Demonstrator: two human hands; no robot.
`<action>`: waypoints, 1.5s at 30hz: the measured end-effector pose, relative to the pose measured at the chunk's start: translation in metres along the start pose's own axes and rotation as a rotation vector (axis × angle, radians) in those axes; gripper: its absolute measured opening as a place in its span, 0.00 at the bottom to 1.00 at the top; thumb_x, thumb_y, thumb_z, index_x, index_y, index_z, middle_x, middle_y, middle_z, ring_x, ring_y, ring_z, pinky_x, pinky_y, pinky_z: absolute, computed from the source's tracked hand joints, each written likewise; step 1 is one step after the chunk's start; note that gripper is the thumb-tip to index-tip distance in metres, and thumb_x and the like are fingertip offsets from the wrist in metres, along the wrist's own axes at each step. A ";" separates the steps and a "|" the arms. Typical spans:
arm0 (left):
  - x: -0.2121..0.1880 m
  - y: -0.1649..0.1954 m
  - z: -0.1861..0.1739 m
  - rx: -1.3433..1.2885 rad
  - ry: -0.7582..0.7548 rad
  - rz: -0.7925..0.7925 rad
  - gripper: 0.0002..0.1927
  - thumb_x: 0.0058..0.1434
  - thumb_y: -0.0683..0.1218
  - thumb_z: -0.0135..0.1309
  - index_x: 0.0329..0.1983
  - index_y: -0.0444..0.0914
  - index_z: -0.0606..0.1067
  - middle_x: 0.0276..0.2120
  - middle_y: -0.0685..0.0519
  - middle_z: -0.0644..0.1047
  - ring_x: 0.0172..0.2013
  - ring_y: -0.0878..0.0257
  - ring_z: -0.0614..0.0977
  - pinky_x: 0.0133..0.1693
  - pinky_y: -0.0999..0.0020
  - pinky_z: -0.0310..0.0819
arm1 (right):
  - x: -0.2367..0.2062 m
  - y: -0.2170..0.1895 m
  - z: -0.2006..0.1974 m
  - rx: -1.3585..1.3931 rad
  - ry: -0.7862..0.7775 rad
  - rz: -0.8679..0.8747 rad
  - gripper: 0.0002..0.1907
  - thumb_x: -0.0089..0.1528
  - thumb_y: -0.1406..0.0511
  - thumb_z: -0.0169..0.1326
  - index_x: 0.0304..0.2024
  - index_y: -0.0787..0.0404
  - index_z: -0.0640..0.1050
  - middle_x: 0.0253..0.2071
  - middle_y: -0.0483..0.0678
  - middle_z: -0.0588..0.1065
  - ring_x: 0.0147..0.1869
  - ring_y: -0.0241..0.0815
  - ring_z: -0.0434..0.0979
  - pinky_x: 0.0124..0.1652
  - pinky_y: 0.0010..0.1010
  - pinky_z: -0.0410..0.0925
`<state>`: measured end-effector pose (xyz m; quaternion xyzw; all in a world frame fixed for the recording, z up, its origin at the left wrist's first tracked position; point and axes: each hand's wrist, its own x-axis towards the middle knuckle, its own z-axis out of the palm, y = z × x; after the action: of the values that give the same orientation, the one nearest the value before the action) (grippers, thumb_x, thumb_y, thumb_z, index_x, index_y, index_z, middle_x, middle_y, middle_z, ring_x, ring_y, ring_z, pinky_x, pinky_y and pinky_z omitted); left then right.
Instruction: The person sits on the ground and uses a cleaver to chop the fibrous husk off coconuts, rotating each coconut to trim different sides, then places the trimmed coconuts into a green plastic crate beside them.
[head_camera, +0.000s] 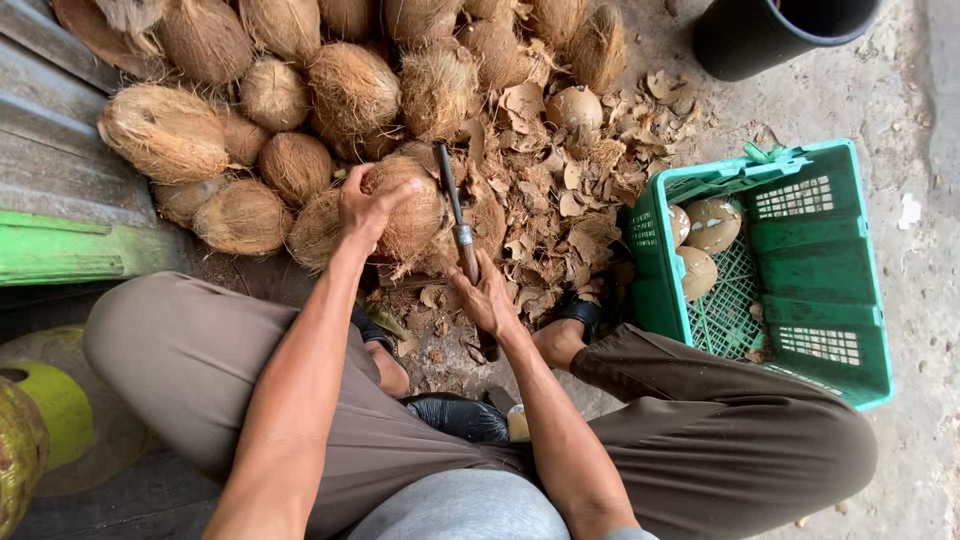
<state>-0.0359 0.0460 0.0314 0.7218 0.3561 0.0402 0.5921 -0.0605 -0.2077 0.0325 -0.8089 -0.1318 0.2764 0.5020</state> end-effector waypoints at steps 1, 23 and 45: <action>-0.001 0.000 -0.001 0.013 -0.030 0.071 0.57 0.37 0.69 0.67 0.68 0.40 0.65 0.65 0.41 0.69 0.64 0.49 0.72 0.63 0.43 0.64 | 0.000 0.001 -0.001 0.025 0.000 0.034 0.15 0.70 0.54 0.54 0.41 0.56 0.69 0.28 0.45 0.67 0.26 0.34 0.67 0.26 0.30 0.66; 0.010 -0.014 0.037 0.174 0.253 0.348 0.40 0.61 0.73 0.52 0.63 0.40 0.72 0.62 0.43 0.75 0.62 0.51 0.76 0.63 0.49 0.70 | 0.011 -0.054 -0.046 0.616 0.451 -0.459 0.17 0.75 0.60 0.53 0.32 0.56 0.73 0.20 0.42 0.70 0.18 0.32 0.70 0.17 0.26 0.65; 0.019 -0.009 0.037 0.256 0.109 0.426 0.43 0.52 0.79 0.54 0.54 0.42 0.76 0.53 0.47 0.79 0.56 0.53 0.79 0.60 0.48 0.71 | 0.002 -0.037 -0.060 0.401 0.178 0.096 0.17 0.67 0.59 0.57 0.27 0.54 0.68 0.18 0.40 0.67 0.16 0.28 0.63 0.15 0.24 0.63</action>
<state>-0.0079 0.0267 0.0051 0.8464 0.2295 0.1574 0.4541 -0.0217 -0.2341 0.0856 -0.7195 0.0092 0.2479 0.6486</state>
